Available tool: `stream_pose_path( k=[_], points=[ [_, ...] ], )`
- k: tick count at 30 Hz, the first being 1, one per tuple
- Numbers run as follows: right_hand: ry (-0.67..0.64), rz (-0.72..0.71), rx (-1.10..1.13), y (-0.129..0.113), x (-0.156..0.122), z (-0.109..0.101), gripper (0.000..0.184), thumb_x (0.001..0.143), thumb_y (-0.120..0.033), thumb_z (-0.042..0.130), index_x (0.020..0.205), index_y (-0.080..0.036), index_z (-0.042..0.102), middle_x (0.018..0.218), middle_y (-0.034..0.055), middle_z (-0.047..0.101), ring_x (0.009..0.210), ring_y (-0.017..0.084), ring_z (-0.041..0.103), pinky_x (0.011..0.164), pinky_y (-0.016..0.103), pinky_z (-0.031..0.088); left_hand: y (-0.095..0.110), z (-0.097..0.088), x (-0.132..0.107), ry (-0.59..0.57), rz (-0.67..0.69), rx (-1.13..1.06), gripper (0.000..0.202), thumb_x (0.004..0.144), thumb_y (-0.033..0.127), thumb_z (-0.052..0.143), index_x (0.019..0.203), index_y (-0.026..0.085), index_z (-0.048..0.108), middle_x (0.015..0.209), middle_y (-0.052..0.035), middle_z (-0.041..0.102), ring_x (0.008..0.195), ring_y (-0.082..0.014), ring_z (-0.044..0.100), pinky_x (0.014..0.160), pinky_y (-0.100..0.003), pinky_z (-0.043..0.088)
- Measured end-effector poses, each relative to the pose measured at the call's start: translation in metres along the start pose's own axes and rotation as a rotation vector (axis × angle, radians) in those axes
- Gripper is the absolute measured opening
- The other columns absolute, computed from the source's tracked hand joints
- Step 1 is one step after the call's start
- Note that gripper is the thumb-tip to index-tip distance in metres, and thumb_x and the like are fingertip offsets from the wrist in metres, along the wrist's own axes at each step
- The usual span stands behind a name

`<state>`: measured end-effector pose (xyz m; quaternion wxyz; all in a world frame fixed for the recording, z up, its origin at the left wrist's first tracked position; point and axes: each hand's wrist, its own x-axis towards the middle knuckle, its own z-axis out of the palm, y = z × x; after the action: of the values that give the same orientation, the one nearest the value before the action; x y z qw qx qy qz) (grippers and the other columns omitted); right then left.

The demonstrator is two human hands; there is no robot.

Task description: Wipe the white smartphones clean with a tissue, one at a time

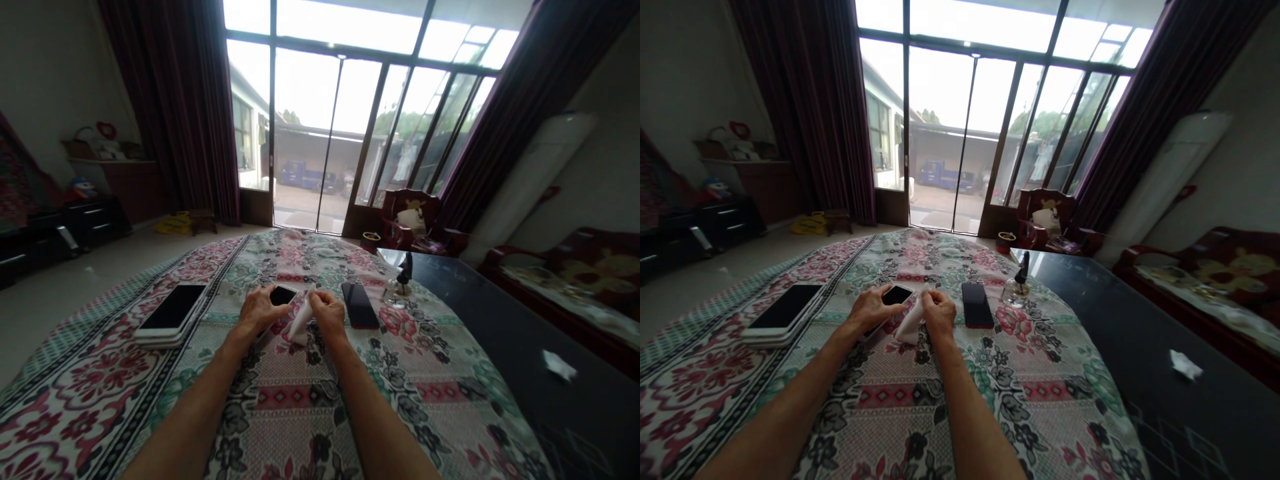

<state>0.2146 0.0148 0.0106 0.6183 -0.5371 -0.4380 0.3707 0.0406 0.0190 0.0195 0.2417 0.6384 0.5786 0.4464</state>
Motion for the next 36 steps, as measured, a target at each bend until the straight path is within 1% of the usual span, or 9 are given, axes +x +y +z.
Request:
stream_pose_path(
  k=[3,7,13,17,21,24,28,31,36],
  points=[
    [-0.027,0.001,-0.054,0.009,-0.002,0.003,0.034,0.067,-0.048,0.066,0.076,-0.016,0.074,0.068,0.0023,0.068,0.062,0.016,0.058,0.057,0.024,0.043,-0.003,0.004,-0.005,0.043,-0.024,0.27,0.05,0.055,0.041,0.08,0.097,0.017,0.069,0.104,-0.0167,0.066,0.115,-0.0398,0.05,0.094,-0.042,0.036],
    [-0.09,0.013,-0.13,0.016,-0.002,0.004,0.032,0.07,-0.046,0.061,0.077,-0.017,0.073,0.069,0.0016,0.068,0.064,0.016,0.06,0.056,0.023,0.043,0.006,-0.003,-0.003,-0.069,-0.132,0.555,0.051,0.073,0.044,0.066,0.111,0.011,0.062,0.121,-0.0216,0.06,0.119,-0.0391,0.049,0.099,-0.046,0.036],
    [-0.057,0.012,-0.147,0.012,0.006,-0.005,0.033,0.07,-0.047,0.059,0.076,-0.017,0.072,0.071,0.0021,0.069,0.066,0.017,0.06,0.056,0.023,0.043,0.017,-0.019,0.008,-0.308,-0.232,0.326,0.053,0.08,0.022,0.049,0.132,0.016,0.051,0.115,-0.0131,0.067,0.099,-0.0271,0.065,0.079,-0.035,0.052],
    [0.018,0.007,-0.132,0.004,0.012,-0.014,0.035,0.069,-0.048,0.058,0.075,-0.017,0.071,0.07,0.0027,0.068,0.065,0.017,0.059,0.056,0.024,0.043,0.013,-0.024,0.004,-0.371,-0.044,0.545,0.058,0.071,0.012,0.054,0.129,0.011,0.056,0.124,-0.0172,0.062,0.115,-0.032,0.059,0.095,-0.039,0.048],
    [0.049,0.004,-0.137,0.002,0.015,-0.018,0.036,0.068,-0.049,0.058,0.077,-0.016,0.072,0.073,0.0037,0.069,0.068,0.018,0.06,0.057,0.024,0.043,0.023,-0.026,-0.008,-0.538,0.173,0.686,0.072,0.068,0.012,0.062,0.138,0.025,0.049,0.153,-0.0105,0.036,0.14,-0.0361,0.03,0.111,-0.047,0.033],
    [0.057,0.015,-0.147,0.002,0.016,-0.018,0.037,0.068,-0.049,0.059,0.079,-0.016,0.072,0.075,0.0045,0.07,0.07,0.019,0.061,0.058,0.025,0.043,0.04,-0.019,-0.018,-0.716,0.309,0.799,0.088,0.064,0.01,0.067,0.145,0.03,0.038,0.159,-0.012,0.021,0.144,-0.0409,0.016,0.109,-0.061,0.028],
    [0.06,0.012,-0.152,0.0,0.016,-0.019,0.037,0.069,-0.05,0.058,0.078,-0.017,0.071,0.073,0.0045,0.07,0.069,0.019,0.061,0.06,0.026,0.043,0.052,-0.008,-0.023,-0.867,0.447,0.836,0.102,0.053,0.009,0.073,0.146,0.029,0.035,0.158,-0.0132,0.024,0.143,-0.0441,0.016,0.105,-0.068,0.025],
    [0.071,0.007,-0.159,-0.001,0.016,-0.02,0.037,0.068,-0.051,0.058,0.076,-0.017,0.071,0.073,0.0043,0.069,0.068,0.019,0.06,0.06,0.026,0.042,0.052,-0.009,-0.02,-0.87,0.476,0.855,0.099,0.05,0.015,0.075,0.143,0.029,0.04,0.155,-0.0136,0.031,0.141,-0.0447,0.019,0.106,-0.069,0.024],
    [0.063,-0.022,-0.148,0.002,0.018,-0.02,0.036,0.069,-0.05,0.057,0.076,-0.018,0.071,0.073,0.0038,0.07,0.069,0.019,0.061,0.06,0.026,0.042,0.046,-0.018,-0.014,-0.791,0.293,0.889,0.092,0.052,0.031,0.077,0.138,0.027,0.046,0.151,-0.017,0.037,0.139,-0.0455,0.023,0.107,-0.07,0.018]
  ],
)
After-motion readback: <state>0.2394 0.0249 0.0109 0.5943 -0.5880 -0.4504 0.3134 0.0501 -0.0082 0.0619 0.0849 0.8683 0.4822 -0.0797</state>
